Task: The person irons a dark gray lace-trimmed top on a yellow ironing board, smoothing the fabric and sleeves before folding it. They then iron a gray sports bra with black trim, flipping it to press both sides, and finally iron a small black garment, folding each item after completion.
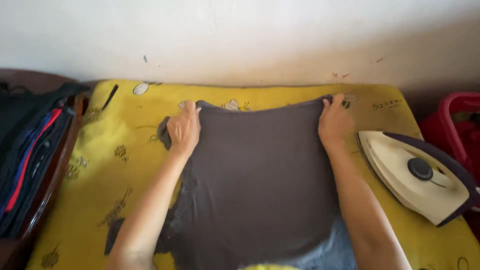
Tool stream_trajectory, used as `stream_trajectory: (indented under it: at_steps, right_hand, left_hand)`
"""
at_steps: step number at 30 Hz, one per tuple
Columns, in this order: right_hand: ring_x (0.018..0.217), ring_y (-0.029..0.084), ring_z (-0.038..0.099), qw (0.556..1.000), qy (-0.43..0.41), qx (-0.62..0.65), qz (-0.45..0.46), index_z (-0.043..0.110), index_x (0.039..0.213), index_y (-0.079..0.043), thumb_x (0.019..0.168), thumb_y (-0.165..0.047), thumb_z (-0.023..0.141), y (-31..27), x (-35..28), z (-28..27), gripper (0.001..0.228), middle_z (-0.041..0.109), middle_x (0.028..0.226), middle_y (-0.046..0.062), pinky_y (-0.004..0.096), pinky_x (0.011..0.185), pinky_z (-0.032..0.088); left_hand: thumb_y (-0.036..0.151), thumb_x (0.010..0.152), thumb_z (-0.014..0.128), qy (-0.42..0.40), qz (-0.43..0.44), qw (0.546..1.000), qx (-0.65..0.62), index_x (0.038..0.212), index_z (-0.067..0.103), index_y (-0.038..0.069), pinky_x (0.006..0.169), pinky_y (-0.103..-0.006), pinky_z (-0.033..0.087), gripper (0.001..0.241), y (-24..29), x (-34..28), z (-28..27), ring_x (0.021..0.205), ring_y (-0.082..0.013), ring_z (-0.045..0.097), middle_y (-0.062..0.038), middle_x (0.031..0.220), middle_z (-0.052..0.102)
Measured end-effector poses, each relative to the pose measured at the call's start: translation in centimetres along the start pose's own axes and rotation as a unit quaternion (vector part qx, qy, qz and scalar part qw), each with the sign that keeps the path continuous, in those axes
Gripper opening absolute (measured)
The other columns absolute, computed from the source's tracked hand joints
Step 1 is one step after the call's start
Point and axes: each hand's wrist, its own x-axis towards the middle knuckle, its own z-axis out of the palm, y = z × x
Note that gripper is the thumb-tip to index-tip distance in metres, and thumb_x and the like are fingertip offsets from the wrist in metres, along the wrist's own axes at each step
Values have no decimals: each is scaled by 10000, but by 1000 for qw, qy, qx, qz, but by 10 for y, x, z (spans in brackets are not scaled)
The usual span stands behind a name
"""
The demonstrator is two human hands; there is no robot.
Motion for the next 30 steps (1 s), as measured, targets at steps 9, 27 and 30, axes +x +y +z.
stream_trajectory:
  at_steps: [9,27,30]
  right_hand:
    - [867,441,746,996,-83,-1,-11,567,1197,-97,1038,-450,638,3,48,33,393,693,1119,235,580,723,587]
    - [828,114,701,918,-315,114,-214,788,936,-218,746,-119,724,176,-196,-206,224,735,933,-59,337,626,616]
    - [994,115,683,900,-381,60,-201,766,1013,-249,779,-215,721,182,-192,-204,240,728,1028,-58,381,803,608]
  left_hand:
    - [409,1012,603,35,115,993,15,1150,572,147,721,-472,519,298,-18,46,83,766,-340,723,-104,935,681]
    - [-13,832,699,-221,317,903,-187,1032,648,104,832,-403,505,237,-2,-225,-181,891,-225,609,-44,987,625]
    - [208,900,720,-242,313,902,-174,1038,650,130,815,-389,491,173,-7,-232,-184,867,-202,630,-23,945,659]
